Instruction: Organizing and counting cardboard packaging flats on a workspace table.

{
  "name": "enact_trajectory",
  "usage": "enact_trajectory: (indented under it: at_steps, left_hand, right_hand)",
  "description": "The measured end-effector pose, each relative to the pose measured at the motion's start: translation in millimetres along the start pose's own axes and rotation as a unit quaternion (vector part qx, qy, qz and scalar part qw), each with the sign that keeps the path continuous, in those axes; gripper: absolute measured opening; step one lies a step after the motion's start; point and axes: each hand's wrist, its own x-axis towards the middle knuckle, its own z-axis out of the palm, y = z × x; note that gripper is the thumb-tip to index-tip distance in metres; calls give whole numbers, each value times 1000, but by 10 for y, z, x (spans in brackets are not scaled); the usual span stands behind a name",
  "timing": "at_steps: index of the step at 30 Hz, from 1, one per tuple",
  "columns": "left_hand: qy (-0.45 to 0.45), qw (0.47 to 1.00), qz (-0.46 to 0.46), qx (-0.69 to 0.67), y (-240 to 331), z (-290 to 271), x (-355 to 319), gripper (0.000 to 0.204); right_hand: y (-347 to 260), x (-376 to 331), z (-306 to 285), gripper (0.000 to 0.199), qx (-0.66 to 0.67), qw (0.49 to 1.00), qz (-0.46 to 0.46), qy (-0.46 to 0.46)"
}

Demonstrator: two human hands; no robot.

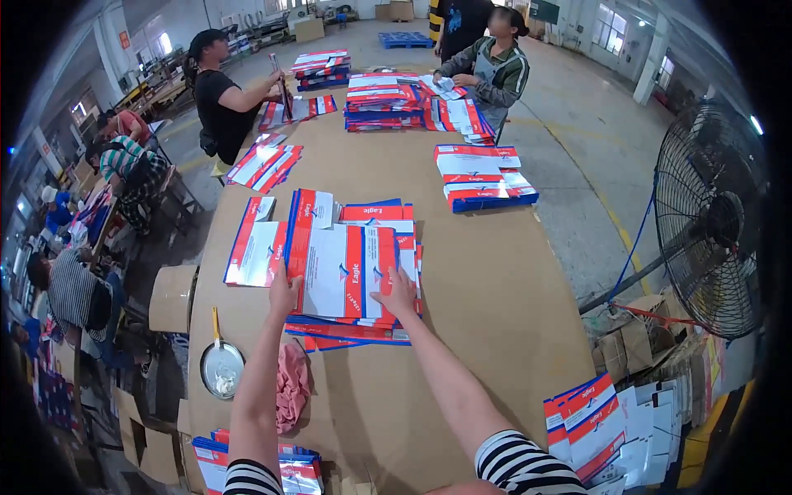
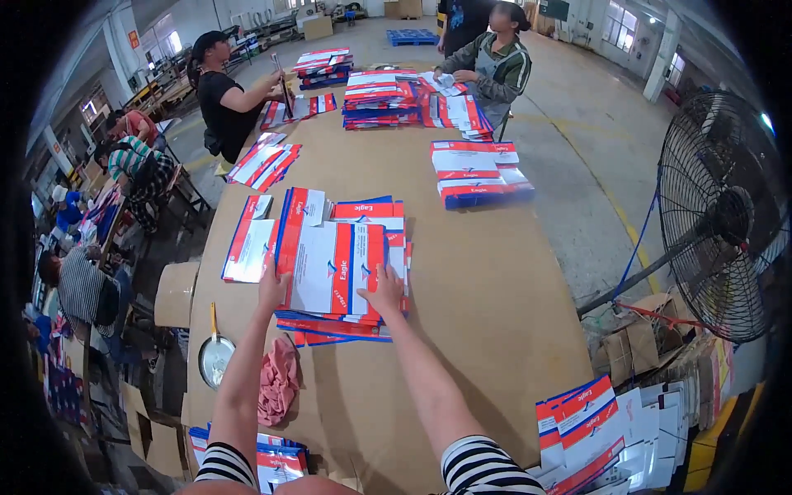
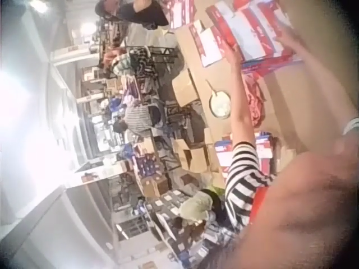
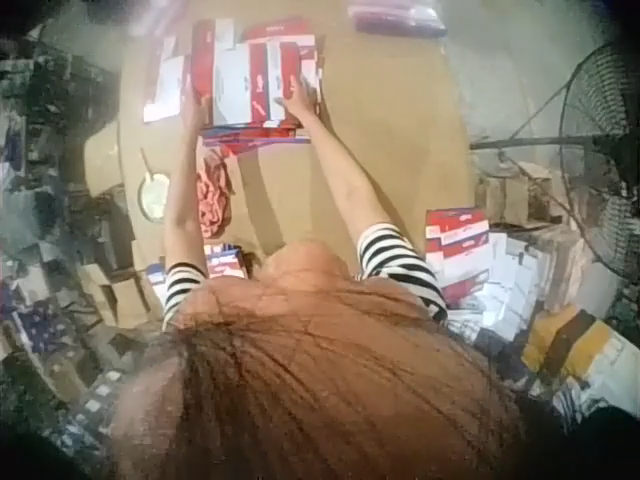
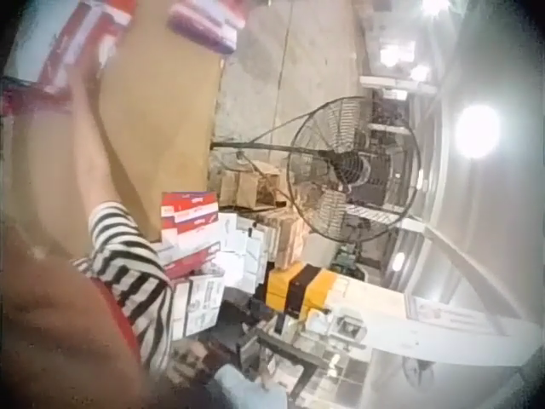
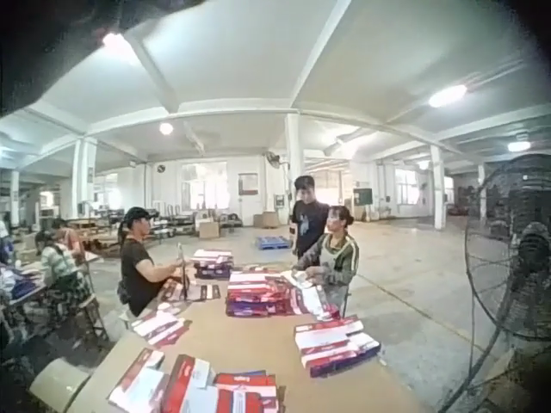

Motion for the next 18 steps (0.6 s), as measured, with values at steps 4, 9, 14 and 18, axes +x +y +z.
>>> enact_trajectory:
  at_steps: [4, 9, 14, 18]
  left_hand:
    - [-32, 999, -36, 21, -27, -100, -3, 67]
    - [114, 993, -12, 10, 375, -248, -149, 58]
    - [197, 957, -69, -203, 991, -137, -1581, 50]
    - [-61, 996, -52, -37, 1474, 22, -3133, 61]
  right_hand:
    - [-192, -49, 14, 86, -58, 997, 38, -24]
    - [-88, -21, -9, 87, -27, 999, 28, -17]
    - [-139, -28, 25, 88, -29, 999, 19, -15]
    - [-101, -3, 21, 88, -12, 1000, 17, -23]
